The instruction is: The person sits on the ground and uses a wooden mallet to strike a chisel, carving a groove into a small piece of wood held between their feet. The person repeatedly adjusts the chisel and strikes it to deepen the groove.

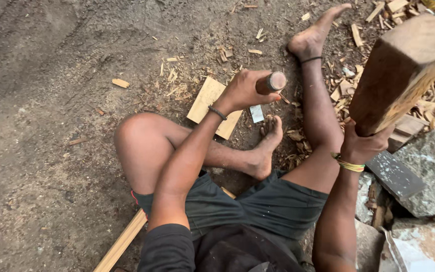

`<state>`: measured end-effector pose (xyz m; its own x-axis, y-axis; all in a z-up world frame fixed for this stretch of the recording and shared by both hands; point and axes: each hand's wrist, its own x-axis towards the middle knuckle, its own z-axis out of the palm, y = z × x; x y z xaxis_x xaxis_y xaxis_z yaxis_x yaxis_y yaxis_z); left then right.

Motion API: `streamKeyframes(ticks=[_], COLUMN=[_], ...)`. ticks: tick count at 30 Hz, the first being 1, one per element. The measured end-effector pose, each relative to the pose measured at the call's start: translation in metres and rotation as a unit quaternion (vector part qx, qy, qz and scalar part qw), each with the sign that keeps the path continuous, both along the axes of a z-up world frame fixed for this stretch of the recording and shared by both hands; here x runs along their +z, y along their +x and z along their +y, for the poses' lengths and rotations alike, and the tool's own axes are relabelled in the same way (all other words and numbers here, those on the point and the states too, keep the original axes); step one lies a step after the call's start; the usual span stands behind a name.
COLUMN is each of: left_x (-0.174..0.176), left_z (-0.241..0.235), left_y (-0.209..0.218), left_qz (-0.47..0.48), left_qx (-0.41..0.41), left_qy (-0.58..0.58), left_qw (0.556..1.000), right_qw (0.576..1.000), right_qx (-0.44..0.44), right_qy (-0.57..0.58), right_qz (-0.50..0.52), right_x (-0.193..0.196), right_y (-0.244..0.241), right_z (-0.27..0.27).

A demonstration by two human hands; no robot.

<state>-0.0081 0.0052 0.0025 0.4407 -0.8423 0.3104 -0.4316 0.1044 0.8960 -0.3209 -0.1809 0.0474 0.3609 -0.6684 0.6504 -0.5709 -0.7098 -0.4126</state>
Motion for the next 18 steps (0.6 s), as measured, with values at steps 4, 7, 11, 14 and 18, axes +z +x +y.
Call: streamKeyframes(ticks=[4, 7, 11, 14, 18], left_x=[-0.009, -0.02, -0.035, -0.054, -0.066], left_z=[0.001, 0.008, 0.01, -0.004, -0.013], left_y=[0.005, 0.015, 0.032, 0.033, 0.035], left_qz=[0.011, 0.112, 0.18, 0.157, 0.151], left_qx=[0.068, 0.122, 0.176, 0.167, 0.179], left_qy=[-0.087, -0.105, -0.171, -0.123, -0.119], left_qw=[0.994, 0.981, 0.953, 0.966, 0.965], right_qw=[0.998, 0.988, 0.983, 0.951, 0.943], right_qx=[0.056, 0.107, 0.084, 0.095, 0.099], right_qy=[-0.017, 0.107, 0.161, 0.288, 0.313], right_qz=[0.032, 0.029, 0.02, -0.054, -0.062], right_x=[0.006, -0.004, -0.02, -0.012, 0.013], right_y=[0.004, 0.001, 0.011, 0.024, 0.036], right_z=[0.017, 0.033, 0.05, 0.066, 0.074])
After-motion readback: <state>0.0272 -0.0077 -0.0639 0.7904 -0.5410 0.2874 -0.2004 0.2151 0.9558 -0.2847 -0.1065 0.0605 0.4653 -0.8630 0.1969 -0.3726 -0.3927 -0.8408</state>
